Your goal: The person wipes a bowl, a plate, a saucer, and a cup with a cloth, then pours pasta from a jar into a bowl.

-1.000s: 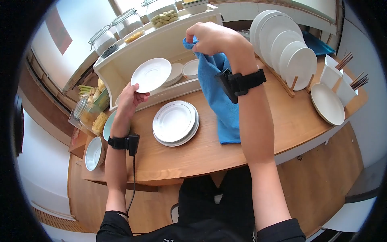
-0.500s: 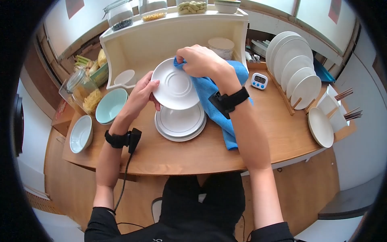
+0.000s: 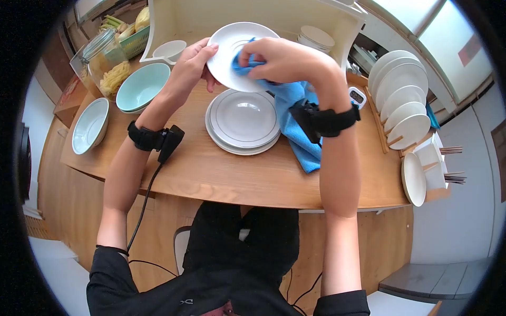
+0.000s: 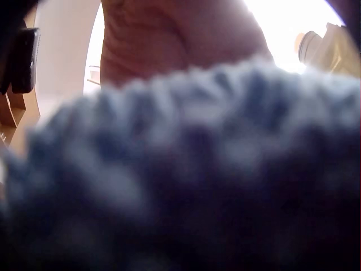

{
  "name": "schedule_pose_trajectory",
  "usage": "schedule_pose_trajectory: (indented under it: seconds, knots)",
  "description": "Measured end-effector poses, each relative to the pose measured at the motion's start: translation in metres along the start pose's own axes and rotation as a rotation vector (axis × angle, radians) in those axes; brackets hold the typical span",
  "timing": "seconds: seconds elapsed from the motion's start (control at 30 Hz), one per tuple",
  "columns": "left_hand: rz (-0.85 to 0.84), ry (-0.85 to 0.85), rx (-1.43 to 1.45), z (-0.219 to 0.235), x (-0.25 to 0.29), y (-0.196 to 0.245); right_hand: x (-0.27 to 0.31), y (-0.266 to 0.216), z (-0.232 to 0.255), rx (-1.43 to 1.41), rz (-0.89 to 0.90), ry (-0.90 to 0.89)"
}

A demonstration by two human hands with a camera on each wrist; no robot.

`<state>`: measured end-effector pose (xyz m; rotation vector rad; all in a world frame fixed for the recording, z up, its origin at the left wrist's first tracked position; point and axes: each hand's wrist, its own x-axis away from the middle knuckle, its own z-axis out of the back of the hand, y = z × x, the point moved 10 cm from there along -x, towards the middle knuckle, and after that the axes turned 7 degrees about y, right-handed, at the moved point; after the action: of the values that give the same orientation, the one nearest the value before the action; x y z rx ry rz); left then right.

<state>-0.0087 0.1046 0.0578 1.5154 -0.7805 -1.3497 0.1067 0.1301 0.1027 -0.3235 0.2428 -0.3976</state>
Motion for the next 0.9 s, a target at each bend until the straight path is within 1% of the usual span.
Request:
schedule_pose_trajectory:
  seconds: [0.03,0.07,0.13,0.17,0.23,0.27,0.37,0.4,0.53,0.6,0.63,0.7,0.83,0.9]
  knots:
    - [-0.005,0.006,0.003,0.0,0.0,0.001,0.002,0.011,0.006,-0.005,-0.056,0.013]
    - [-0.014,-0.015,0.009,-0.003,0.001,0.002,0.005,0.012,0.013,0.003,-0.051,0.012]
    - [-0.028,-0.05,0.043,-0.01,0.004,0.006,0.013,0.029,0.031,0.011,-0.199,0.079]
    - [-0.03,-0.045,0.042,-0.011,0.004,0.007,0.016,0.03,0.034,0.013,-0.195,0.078]
    - [-0.049,-0.115,-0.013,-0.018,0.008,0.009,0.021,0.034,0.054,0.038,-0.197,0.263]
    - [-0.049,-0.145,-0.034,-0.021,0.01,0.011,0.023,0.034,0.058,0.039,-0.203,0.297]
    - [-0.054,-0.173,-0.04,-0.025,0.012,0.011,0.021,0.034,0.057,0.028,-0.219,0.275]
    - [-0.059,-0.175,-0.04,-0.026,0.011,0.012,0.02,0.032,0.058,0.061,-0.184,0.288]
    - [-0.052,-0.163,-0.028,-0.024,0.011,0.011,0.017,0.028,0.058,0.107,-0.16,0.319]
    - [-0.057,-0.152,-0.032,-0.022,0.01,0.01,0.012,0.026,0.056,0.145,-0.08,0.351]
    - [-0.051,-0.155,-0.038,-0.021,0.01,0.009,0.01,0.028,0.053,0.143,-0.079,0.351]
    - [-0.045,-0.161,-0.046,-0.023,0.011,0.007,0.009,0.018,0.055,0.153,0.021,0.424]
    - [-0.005,-0.188,-0.018,-0.025,0.01,0.001,0.001,0.009,0.049,0.151,0.052,0.442]
    - [0.013,-0.201,-0.024,-0.026,0.011,0.001,-0.005,0.001,0.04,0.128,0.091,0.419]
